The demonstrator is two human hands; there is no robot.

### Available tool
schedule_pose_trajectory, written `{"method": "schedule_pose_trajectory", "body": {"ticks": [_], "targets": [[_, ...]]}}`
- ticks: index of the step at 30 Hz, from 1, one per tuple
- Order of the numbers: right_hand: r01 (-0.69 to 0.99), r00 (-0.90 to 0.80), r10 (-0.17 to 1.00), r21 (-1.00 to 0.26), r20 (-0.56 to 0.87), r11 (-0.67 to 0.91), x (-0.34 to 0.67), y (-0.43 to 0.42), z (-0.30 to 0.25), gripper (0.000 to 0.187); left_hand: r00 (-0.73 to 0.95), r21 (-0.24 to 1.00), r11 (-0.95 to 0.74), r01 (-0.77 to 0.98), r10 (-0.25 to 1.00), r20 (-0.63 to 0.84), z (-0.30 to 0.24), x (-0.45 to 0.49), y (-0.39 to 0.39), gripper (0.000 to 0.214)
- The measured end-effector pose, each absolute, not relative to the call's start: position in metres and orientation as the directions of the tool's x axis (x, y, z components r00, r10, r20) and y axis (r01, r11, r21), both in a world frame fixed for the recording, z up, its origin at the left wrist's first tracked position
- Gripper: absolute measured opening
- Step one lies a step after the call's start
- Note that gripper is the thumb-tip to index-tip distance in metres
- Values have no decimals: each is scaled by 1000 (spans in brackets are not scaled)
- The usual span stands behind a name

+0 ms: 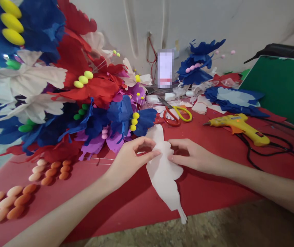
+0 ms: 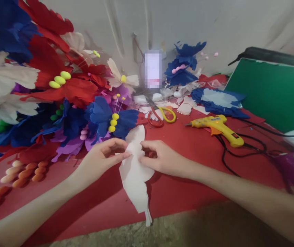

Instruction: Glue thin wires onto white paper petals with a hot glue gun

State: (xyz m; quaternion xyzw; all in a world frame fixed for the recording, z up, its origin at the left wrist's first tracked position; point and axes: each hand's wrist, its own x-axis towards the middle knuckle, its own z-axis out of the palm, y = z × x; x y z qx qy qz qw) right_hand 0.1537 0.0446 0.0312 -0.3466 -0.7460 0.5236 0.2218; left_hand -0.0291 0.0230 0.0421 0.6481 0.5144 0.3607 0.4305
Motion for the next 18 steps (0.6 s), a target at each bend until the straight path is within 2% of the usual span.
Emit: {"method": "schedule_pose_trajectory", "body": {"ticks": [4, 10, 14, 18], "targets": [[305, -637, 771, -914, 12, 266, 153, 46, 30, 13, 155, 918, -98, 384, 987, 41, 42, -28, 21, 15], [269, -653, 757, -926, 27, 265, 153, 44, 31, 19, 150, 918, -81, 389, 988, 24, 47, -26, 19, 10], [281, -647, 762, -920, 28, 273, 152, 43, 31, 19, 174, 901, -123, 415, 983, 54, 50, -25, 18, 9], [247, -610, 792, -942, 30, 226, 153, 41, 30, 28, 192, 872, -156, 464, 979, 73, 51, -26, 17, 13]]}}
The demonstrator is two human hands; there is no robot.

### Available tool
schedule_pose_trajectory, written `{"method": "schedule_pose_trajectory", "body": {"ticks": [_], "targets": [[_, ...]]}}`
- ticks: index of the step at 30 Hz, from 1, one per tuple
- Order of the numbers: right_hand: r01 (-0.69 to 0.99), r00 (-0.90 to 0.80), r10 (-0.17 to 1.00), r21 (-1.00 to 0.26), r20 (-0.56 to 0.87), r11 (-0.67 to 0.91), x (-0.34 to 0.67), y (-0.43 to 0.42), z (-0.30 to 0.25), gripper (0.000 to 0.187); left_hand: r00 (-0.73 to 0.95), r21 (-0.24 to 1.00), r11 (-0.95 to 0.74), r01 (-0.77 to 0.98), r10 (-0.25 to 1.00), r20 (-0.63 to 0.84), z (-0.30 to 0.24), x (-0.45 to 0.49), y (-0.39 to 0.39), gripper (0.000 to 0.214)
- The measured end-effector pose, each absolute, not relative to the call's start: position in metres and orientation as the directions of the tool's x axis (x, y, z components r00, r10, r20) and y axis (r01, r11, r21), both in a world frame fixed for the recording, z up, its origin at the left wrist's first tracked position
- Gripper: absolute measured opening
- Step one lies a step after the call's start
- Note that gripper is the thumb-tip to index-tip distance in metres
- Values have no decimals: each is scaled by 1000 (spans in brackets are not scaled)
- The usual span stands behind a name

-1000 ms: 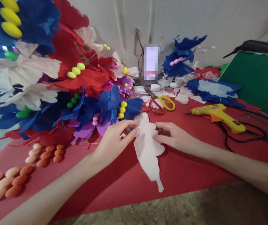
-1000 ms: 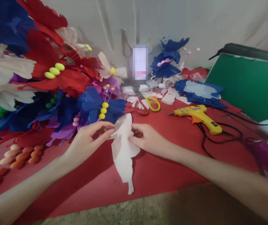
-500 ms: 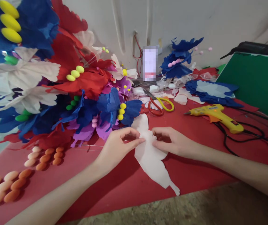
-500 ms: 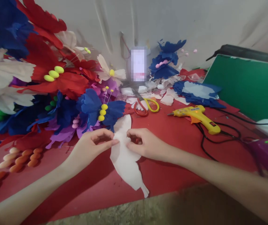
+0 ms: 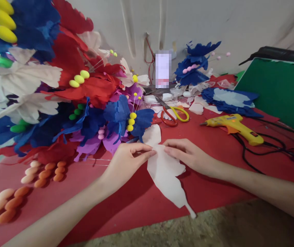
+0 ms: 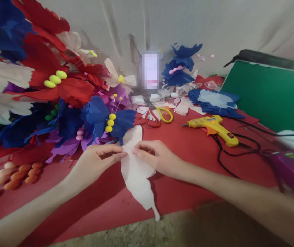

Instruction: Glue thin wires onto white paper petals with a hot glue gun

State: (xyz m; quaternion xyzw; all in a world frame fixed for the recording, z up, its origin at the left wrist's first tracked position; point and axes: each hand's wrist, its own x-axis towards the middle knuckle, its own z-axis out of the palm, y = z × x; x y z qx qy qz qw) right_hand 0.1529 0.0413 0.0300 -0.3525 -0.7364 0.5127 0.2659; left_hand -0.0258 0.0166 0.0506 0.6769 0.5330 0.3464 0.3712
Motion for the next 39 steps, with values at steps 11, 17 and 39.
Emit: {"method": "schedule_pose_trajectory", "body": {"ticks": [11, 17, 39], "targets": [[189, -570, 822, -976, -17, 111, 152, 40, 36, 24, 121, 923, -221, 315, 974, 192, 42, -29, 16, 15], [168, -565, 825, -982, -22, 89, 153, 41, 37, 19, 149, 853, -331, 403, 944, 296, 49, -29, 12, 13], [155, -581, 813, -975, 38, 157, 156, 40, 32, 23, 304, 573, -627, 528, 770, 562, 41, -35, 17, 12]]}}
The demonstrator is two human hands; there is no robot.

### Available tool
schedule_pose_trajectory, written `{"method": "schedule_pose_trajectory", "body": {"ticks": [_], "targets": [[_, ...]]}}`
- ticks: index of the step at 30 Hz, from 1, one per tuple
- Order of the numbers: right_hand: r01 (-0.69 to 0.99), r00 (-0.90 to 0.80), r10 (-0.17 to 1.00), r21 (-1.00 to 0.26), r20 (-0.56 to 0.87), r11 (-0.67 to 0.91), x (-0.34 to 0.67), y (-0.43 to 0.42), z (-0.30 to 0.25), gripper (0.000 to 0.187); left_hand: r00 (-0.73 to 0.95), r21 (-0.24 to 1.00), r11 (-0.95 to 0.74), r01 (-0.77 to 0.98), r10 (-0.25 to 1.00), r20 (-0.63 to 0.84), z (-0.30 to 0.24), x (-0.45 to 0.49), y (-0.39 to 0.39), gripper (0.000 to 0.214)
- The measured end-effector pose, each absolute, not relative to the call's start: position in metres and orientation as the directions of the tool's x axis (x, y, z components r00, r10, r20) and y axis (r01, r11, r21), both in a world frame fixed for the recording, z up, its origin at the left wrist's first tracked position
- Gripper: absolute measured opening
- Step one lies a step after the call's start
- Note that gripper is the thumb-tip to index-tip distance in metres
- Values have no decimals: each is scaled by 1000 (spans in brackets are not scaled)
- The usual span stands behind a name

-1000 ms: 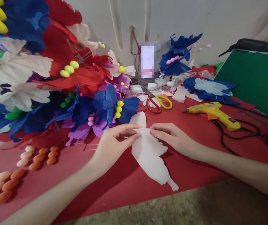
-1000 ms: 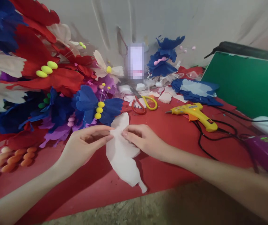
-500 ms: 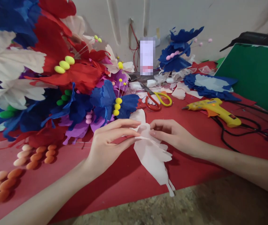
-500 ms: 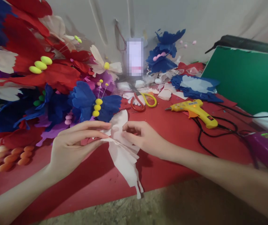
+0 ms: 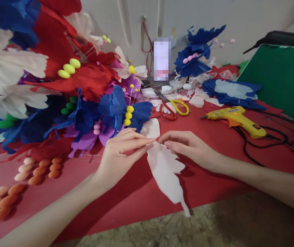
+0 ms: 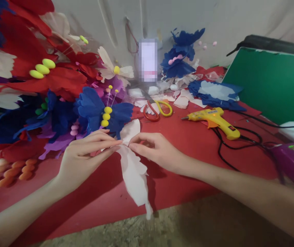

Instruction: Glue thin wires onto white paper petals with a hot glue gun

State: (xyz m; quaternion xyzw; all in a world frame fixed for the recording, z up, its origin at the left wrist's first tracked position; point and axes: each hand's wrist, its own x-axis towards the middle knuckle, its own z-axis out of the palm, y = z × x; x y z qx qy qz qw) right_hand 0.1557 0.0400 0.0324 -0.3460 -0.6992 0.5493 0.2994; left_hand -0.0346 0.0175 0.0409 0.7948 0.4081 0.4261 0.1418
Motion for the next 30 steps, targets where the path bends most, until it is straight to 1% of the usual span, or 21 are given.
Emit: {"method": "schedule_pose_trajectory", "body": {"ticks": [3, 6, 7, 8, 9, 10, 11, 12, 13, 15, 19, 22, 24, 27, 30], "targets": [[216, -574, 819, -967, -14, 135, 155, 43, 32, 22, 255, 627, -579, 521, 807, 533, 42, -35, 17, 10], [255, -556, 829, -961, -58, 104, 154, 45, 32, 26, 214, 712, -494, 499, 866, 451, 48, -37, 19, 9], [280, -545, 836, -954, -67, 106, 154, 45, 32, 27, 240, 738, -473, 480, 881, 409, 51, -39, 20, 9], [314, -536, 841, -942, -71, 120, 154, 46, 32, 26, 302, 758, -460, 463, 886, 353, 56, -42, 21, 10], [355, -527, 847, -924, -71, 143, 155, 47, 31, 23, 410, 774, -457, 439, 868, 280, 60, -45, 22, 10], [397, -525, 848, -902, -73, 168, 155, 48, 31, 19, 522, 768, -474, 430, 825, 217, 65, -48, 23, 12], [436, -527, 846, -879, -76, 193, 156, 49, 30, 15, 655, 753, -498, 431, 747, 119, 70, -52, 24, 14], [467, -532, 844, -857, -74, 219, 156, 50, 30, 11, 742, 743, -512, 432, 670, 31, 74, -55, 25, 14], [491, -537, 841, -835, -65, 249, 156, 51, 29, 9, 789, 722, -526, 450, 613, -45, 77, -59, 26, 15], [523, -555, 832, -787, -21, 328, 157, 50, 26, 8, 822, 666, -563, 489, 552, -137, 82, -64, 26, 18], [524, -625, 772, -672, 115, 524, 156, 43, 22, 11, 823, 586, -602, 543, 519, -231, 86, -71, 24, 20], [487, -711, 690, -613, 136, 622, 155, 35, 22, 11, 789, 539, -580, 611, 497, -361, 90, -73, 23, 24], [477, -758, 638, -556, 133, 681, 154, 31, 22, 11, 773, 523, -570, 633, 491, -401, 92, -73, 23, 24], [459, -790, 589, -471, 171, 753, 153, 28, 23, 12, 801, 538, -593, 598, 469, -373, 93, -72, 23, 20], [392, -821, 525, -448, 225, 804, 151, 26, 22, 15, 829, 539, -631, 559, 438, -348, 94, -70, 22, 20]]}}
